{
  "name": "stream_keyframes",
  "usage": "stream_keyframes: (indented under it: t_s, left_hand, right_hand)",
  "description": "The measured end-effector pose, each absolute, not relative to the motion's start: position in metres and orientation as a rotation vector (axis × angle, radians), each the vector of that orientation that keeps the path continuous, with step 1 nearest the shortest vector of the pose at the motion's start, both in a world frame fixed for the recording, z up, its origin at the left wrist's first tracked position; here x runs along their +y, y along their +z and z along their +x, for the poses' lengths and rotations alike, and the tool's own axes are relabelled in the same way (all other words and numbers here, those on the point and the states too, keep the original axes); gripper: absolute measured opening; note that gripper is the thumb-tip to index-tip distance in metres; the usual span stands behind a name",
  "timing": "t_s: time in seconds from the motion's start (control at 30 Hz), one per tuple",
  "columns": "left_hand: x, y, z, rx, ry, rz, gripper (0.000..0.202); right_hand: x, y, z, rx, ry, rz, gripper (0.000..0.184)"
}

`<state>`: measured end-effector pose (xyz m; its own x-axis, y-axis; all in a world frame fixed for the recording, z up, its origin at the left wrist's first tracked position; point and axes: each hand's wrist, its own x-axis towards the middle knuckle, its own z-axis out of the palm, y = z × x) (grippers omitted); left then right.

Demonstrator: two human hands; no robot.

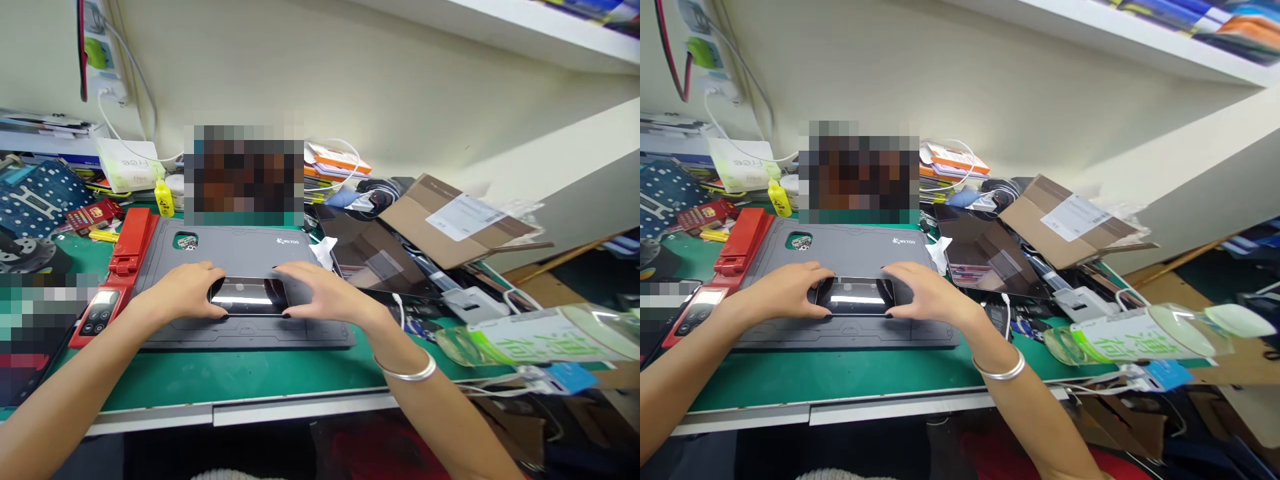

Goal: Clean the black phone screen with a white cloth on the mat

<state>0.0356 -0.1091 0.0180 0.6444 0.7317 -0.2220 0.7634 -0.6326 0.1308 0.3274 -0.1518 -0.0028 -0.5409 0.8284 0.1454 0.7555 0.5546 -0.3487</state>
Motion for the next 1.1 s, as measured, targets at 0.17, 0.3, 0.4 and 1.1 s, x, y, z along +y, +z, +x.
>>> stream_keyframes:
  t_s: [0.17,0.3,0.4,1.1]
  left_hand:
    - [-0.113,0.017,0.039,1.223,-0.229,2.748,0.053]
    - [-0.111,0.011,0.043,1.108,-0.136,2.808,0.052]
    - [-0.110,0.007,0.044,1.042,-0.084,2.805,0.051]
    - [-0.107,0.007,0.044,1.024,-0.055,2.753,0.051]
  right_hand:
    - [-0.145,-0.008,0.314,-2.565,0.498,-1.226,0.061]
    - [-0.149,-0.014,0.319,-2.502,0.464,-1.207,0.054]
    - [-0.154,-0.015,0.322,-2.494,0.415,-1.213,0.051]
    - [-0.174,-0.013,0.324,-2.666,0.209,-1.162,0.053]
